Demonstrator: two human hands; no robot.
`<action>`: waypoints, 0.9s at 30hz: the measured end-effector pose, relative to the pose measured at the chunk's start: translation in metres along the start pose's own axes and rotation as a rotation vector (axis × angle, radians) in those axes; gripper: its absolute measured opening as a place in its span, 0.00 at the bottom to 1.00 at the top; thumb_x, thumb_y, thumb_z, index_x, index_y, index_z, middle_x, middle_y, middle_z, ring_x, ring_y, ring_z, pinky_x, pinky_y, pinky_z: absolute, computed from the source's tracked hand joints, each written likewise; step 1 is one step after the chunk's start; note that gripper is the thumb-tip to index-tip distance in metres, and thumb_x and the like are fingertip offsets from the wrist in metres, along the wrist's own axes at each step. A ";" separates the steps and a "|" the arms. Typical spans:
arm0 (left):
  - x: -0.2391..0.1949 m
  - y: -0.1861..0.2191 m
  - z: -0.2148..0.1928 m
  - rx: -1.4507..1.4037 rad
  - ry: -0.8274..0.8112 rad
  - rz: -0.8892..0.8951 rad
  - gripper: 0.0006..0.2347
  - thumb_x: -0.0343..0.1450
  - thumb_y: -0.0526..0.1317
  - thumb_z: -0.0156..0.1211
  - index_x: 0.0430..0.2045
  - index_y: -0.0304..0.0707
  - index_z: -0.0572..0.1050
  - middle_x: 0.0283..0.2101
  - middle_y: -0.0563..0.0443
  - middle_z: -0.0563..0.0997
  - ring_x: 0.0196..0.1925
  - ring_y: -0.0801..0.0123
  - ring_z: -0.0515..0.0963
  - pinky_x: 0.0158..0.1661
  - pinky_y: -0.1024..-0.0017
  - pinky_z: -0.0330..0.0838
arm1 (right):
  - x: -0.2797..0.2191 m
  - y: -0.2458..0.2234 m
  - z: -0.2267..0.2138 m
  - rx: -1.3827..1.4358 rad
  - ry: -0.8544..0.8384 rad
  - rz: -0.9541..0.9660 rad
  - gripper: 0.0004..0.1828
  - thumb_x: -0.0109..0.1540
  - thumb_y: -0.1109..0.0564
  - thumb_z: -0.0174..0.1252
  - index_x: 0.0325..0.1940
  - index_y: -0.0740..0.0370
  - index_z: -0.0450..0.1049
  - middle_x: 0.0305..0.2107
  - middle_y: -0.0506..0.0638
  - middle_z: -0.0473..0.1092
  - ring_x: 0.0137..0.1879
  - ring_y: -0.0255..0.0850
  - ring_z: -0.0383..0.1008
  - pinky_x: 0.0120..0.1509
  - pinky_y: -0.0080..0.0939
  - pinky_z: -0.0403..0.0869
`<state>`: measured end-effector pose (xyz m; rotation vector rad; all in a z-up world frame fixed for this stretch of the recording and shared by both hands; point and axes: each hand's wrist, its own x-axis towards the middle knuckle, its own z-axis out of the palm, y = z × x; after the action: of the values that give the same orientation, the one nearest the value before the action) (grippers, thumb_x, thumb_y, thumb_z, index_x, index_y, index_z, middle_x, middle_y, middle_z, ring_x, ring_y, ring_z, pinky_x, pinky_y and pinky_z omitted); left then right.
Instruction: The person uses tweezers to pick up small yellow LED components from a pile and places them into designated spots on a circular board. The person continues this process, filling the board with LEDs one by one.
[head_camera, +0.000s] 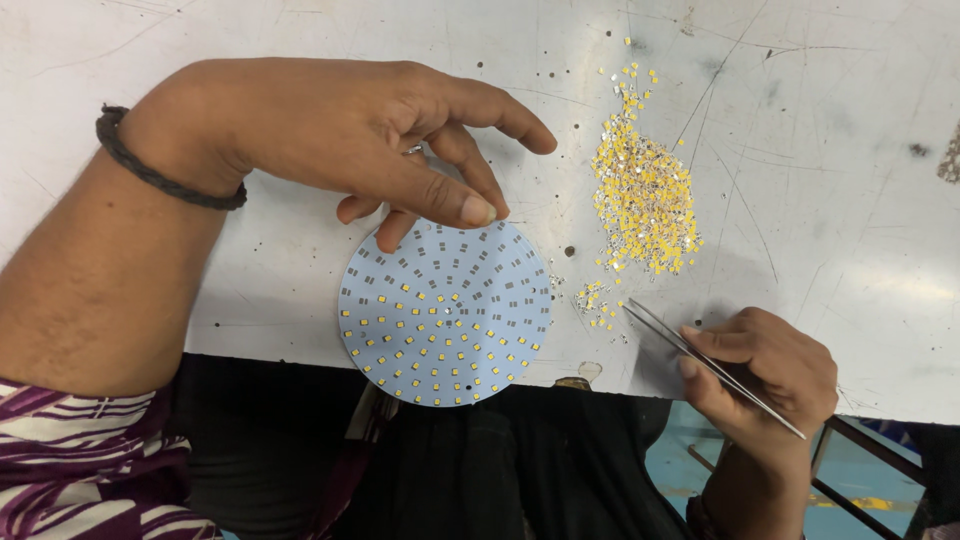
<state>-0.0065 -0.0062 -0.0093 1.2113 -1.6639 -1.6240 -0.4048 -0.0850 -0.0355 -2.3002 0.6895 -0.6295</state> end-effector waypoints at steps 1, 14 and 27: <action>0.000 0.000 0.000 -0.003 -0.002 0.006 0.33 0.68 0.50 0.61 0.67 0.37 0.58 0.48 0.35 0.85 0.15 0.72 0.87 0.10 0.81 0.73 | 0.000 0.000 0.000 -0.001 -0.006 0.003 0.09 0.56 0.61 0.69 0.33 0.68 0.75 0.25 0.53 0.73 0.25 0.35 0.73 0.29 0.28 0.66; 0.000 -0.001 0.000 -0.003 -0.010 0.010 0.33 0.68 0.50 0.60 0.68 0.37 0.58 0.49 0.35 0.85 0.17 0.72 0.88 0.10 0.80 0.74 | 0.004 -0.001 0.001 -0.036 -0.022 -0.064 0.09 0.56 0.62 0.69 0.32 0.70 0.76 0.24 0.54 0.73 0.25 0.36 0.73 0.29 0.29 0.66; -0.008 0.006 0.004 0.042 0.051 -0.060 0.34 0.67 0.53 0.63 0.67 0.38 0.62 0.40 0.42 0.89 0.17 0.71 0.87 0.13 0.79 0.74 | 0.033 -0.034 0.028 0.081 -0.234 -0.231 0.10 0.47 0.61 0.70 0.28 0.65 0.76 0.22 0.50 0.74 0.27 0.42 0.74 0.33 0.39 0.68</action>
<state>-0.0080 0.0018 -0.0026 1.3243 -1.6529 -1.5865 -0.3533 -0.0706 -0.0225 -2.3471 0.2865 -0.4705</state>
